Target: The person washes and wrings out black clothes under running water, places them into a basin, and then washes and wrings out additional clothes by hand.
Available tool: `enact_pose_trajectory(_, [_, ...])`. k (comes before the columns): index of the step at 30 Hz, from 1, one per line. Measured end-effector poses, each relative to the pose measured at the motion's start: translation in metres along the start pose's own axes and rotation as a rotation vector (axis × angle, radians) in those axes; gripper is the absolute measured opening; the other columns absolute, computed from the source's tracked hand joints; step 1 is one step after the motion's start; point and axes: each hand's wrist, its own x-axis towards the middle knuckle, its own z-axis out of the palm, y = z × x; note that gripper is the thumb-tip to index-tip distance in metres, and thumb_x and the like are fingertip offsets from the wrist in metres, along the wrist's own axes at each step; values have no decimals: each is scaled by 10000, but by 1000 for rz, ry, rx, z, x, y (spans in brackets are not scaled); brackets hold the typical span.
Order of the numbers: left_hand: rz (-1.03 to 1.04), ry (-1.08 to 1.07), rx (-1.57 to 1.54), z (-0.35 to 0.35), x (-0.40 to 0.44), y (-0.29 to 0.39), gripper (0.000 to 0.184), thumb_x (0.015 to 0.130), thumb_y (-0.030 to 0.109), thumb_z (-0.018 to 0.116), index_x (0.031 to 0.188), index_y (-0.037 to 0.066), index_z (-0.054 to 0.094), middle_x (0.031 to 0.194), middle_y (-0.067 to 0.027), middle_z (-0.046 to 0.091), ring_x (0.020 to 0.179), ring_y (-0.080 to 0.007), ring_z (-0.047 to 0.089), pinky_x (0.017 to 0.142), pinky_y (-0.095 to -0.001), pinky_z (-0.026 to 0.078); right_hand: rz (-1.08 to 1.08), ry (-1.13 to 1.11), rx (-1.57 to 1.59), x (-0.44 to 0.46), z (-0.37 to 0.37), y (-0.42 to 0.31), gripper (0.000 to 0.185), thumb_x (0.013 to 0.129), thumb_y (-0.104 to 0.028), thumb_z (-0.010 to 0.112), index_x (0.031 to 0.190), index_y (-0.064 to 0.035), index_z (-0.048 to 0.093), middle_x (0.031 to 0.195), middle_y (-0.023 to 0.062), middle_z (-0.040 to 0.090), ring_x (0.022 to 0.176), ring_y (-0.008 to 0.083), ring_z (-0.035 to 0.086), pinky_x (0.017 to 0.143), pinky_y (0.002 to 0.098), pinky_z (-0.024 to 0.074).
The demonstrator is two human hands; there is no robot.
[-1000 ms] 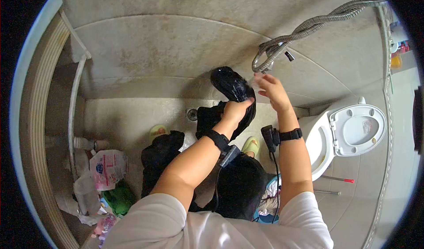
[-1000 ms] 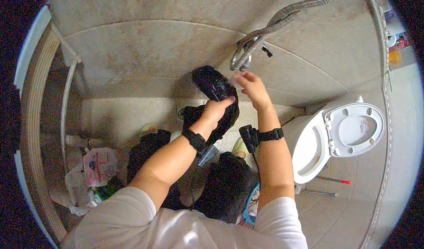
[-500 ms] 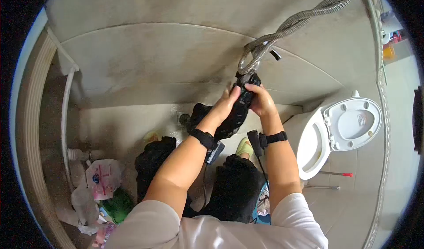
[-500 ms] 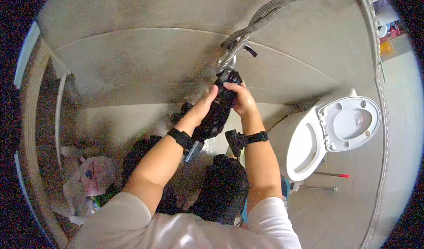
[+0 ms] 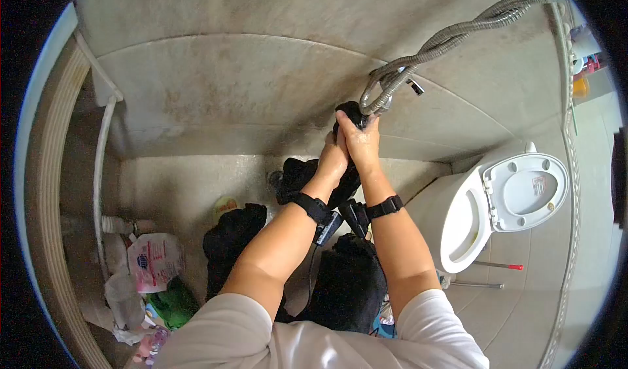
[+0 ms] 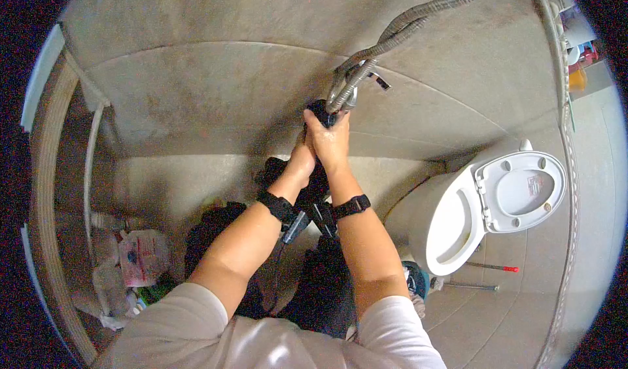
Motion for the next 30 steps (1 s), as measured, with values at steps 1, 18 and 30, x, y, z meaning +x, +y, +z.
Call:
enact_pose_trajectory(1, [-7,3,2,-1,0,1,773,892,616,288,1229,-63,439,1203,-266,515,1129,-341,502,921,-372,385,-61,12,-22,2,5,5,381,748,-238,710,975,6,525,831,66,596,732,170,547,701,310,459])
enact_pose_trajectory(18, [177,52,518,-5,-43,57,510,873,438,421,884,-27,631,876,-271,617,886,-430,585,788,-456,445,550,-207,620,12,-13,41,219,885,-280,562,895,-64,596,805,32,601,696,148,551,630,292,450])
enact_pose_trajectory(30, [-261,52,420,-40,-74,60,787,732,665,548,1231,62,473,1281,-236,450,1149,-401,442,964,-531,323,427,-149,681,2,-55,-5,438,750,-12,678,1101,-2,416,892,107,585,769,194,591,675,336,501])
